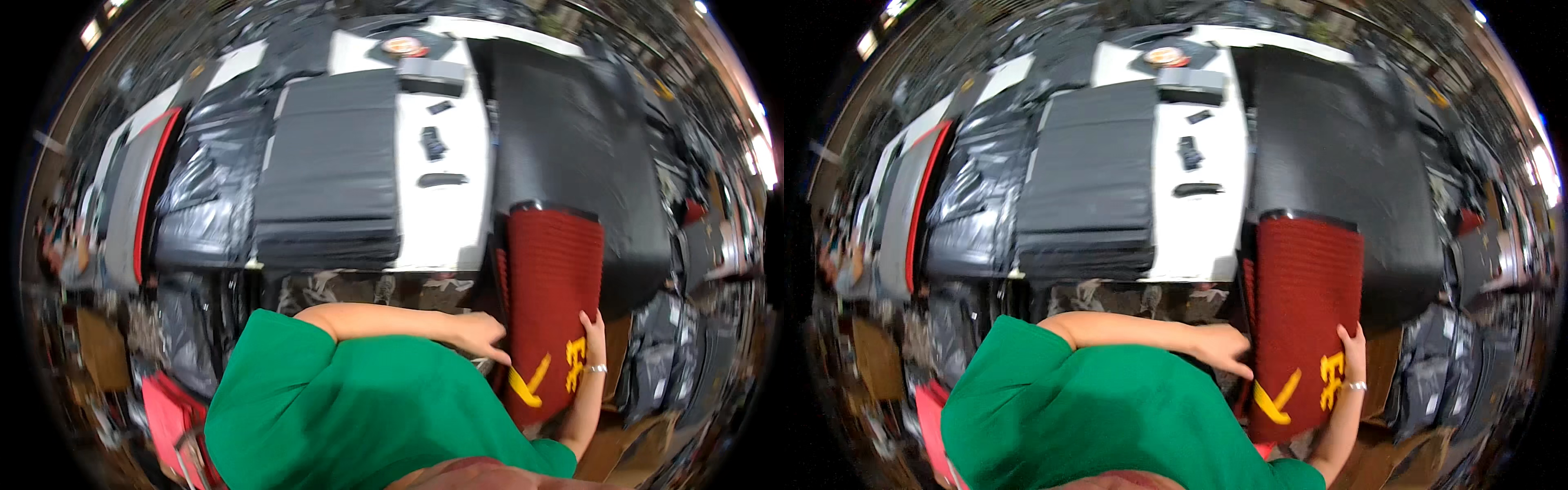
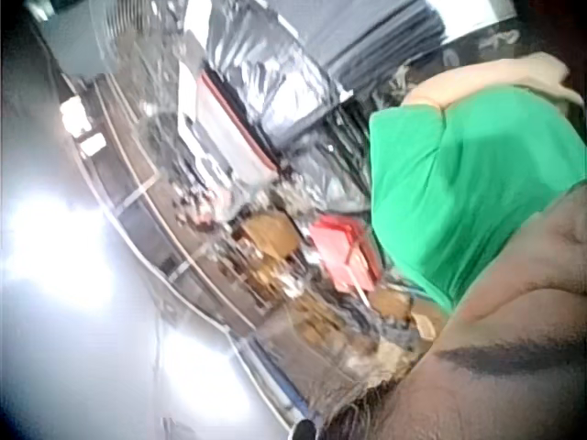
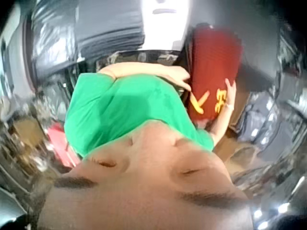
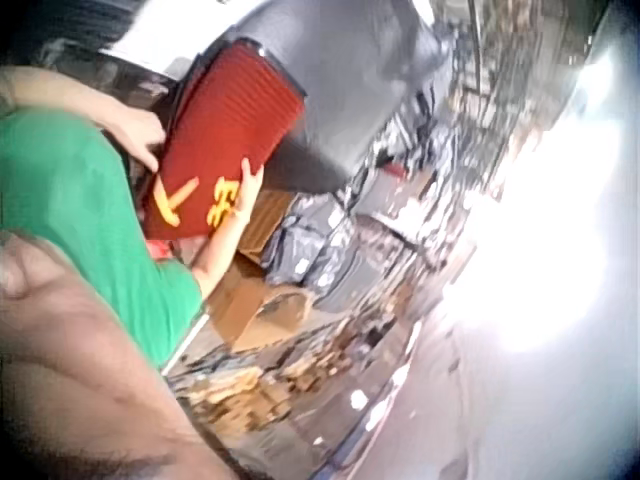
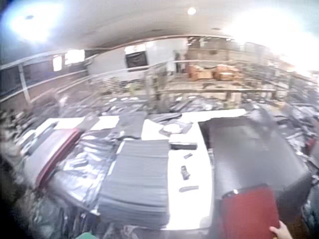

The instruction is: The person cleans red floor mats with a handheld brush, folds them, and places each mat into a gray shipping bag before sealing the bag and applying a label.

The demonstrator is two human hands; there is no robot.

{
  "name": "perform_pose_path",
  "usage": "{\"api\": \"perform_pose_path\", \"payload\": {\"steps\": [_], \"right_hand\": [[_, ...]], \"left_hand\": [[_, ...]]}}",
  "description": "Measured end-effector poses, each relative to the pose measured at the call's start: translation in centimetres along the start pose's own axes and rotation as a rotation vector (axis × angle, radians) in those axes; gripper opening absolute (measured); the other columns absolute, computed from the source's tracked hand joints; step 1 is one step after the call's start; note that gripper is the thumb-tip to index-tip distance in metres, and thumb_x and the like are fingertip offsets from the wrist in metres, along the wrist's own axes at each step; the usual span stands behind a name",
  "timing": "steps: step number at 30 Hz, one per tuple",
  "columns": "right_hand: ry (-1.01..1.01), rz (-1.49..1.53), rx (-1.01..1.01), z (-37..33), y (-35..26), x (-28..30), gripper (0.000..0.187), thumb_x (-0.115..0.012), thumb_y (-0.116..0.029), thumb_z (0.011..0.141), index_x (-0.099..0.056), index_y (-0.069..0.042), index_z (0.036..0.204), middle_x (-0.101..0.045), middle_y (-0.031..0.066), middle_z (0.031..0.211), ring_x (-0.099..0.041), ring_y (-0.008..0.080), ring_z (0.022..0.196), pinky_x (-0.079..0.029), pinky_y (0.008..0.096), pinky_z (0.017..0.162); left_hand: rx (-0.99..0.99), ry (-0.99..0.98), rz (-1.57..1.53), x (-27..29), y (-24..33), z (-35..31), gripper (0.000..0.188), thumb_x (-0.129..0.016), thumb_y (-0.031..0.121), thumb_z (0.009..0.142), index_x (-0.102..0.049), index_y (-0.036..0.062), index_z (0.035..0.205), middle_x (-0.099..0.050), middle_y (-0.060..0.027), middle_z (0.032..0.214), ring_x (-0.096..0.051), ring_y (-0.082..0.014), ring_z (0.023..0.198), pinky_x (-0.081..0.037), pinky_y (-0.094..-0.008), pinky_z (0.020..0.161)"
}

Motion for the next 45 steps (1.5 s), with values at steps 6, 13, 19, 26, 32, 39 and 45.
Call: {"api": "perform_pose_path", "payload": {"steps": [6, 13, 19, 26, 32, 39, 45], "right_hand": [[-0.164, 0.132, -0.2, -3.4, 5.0, -9.1, 0.059, -0.056, -0.025, 0.083, -0.032, 0.002, 0.13, -0.046, 0.012, 0.124, -0.049, 0.0218, 0.106, -0.041, 0.032, 0.088], [0.109, -0.012, 0.011, -7.5, 6.2, -27.4, 0.058, -0.068, -0.01, 0.074, -0.042, 0.002, 0.124, -0.054, 0.0082, 0.115, -0.053, 0.0176, 0.1, -0.04, 0.0284, 0.087], [0.337, -0.033, 0.075, -11.6, 8.9, -29.3, 0.048, -0.061, -0.013, 0.08, -0.043, 0.003, 0.121, -0.054, 0.0094, 0.114, -0.053, 0.0173, 0.099, -0.04, 0.0293, 0.088], [0.544, -0.219, 0.088, -16.2, 17.3, -26.5, 0.068, -0.06, -0.032, 0.081, -0.032, 0.008, 0.128, -0.036, 0.0214, 0.13, -0.034, 0.0277, 0.119, -0.025, 0.0335, 0.101], [0.492, -0.385, 0.024, -13.4, 13.7, -27.9, 0.068, -0.057, -0.032, 0.084, -0.029, 0.011, 0.129, -0.028, 0.0252, 0.136, -0.026, 0.0289, 0.127, -0.018, 0.0336, 0.107], [0.41, -0.122, 0.051, -6.5, 7.5, -31.9, 0.044, -0.06, -0.013, 0.081, -0.044, 0.002, 0.12, -0.055, 0.0081, 0.112, -0.053, 0.0163, 0.097, -0.041, 0.0275, 0.086], [-0.032, 0.058, 0.05, -4.3, -0.6, -37.0, 0.046, -0.06, -0.009, 0.079, -0.044, 0.003, 0.12, -0.054, 0.0093, 0.113, -0.053, 0.0175, 0.098, -0.04, 0.0285, 0.088]], "left_hand": [[-0.632, 0.241, 0.452, 4.2, 3.2, -7.7, 0.049, -0.049, 0.048, 0.083, -0.053, 0.0111, 0.051, -0.053, -0.0051, 0.05, -0.052, -0.0248, 0.045, -0.038, -0.0361, 0.039], [0.594, 0.526, 0.464, 16.6, -18.5, -24.7, 0.024, -0.065, 0.028, 0.07, -0.063, 0.0069, 0.079, -0.061, -0.0123, 0.078, -0.058, -0.0302, 0.079, -0.047, -0.0389, 0.071], [0.956, 0.98, 0.4, 28.7, -34.8, -37.5, 0.046, -0.056, 0.046, 0.078, -0.059, 0.0005, 0.088, -0.06, -0.0204, 0.09, -0.057, -0.0325, 0.088, -0.044, -0.0423, 0.077], [0.591, -0.178, 0.203, 23.8, -25.1, -34.9, 0.045, -0.05, 0.055, 0.079, -0.071, 0.0148, 0.08, -0.065, -0.0116, 0.087, -0.06, -0.0268, 0.087, -0.043, -0.0368, 0.081], [0.564, 0.432, 0.271, 24.5, -25.1, -36.2, 0.029, -0.055, 0.04, 0.08, -0.064, 0.0194, 0.098, -0.059, -0.0087, 0.097, -0.054, -0.0259, 0.092, -0.042, -0.0399, 0.08], [0.514, 0.312, 0.47, 13.1, -26.4, -34.3, 0.046, -0.053, 0.044, 0.081, -0.046, 0.0352, 0.125, -0.011, -0.0103, 0.146, 0.0, -0.0384, 0.133, -0.001, -0.0637, 0.1], [0.437, 0.361, 0.404, 12.6, -25.9, -41.0, 0.033, -0.055, 0.029, 0.081, -0.059, 0.0218, 0.114, -0.036, -0.0087, 0.136, -0.022, -0.0275, 0.13, -0.014, -0.048, 0.105]]}}
Point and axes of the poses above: each hand's wrist, its own z-axis towards the middle knuckle, its own x-axis out of the back of the hand, y = z × x, the point moved 3 cm from there along z, towards the middle knuckle
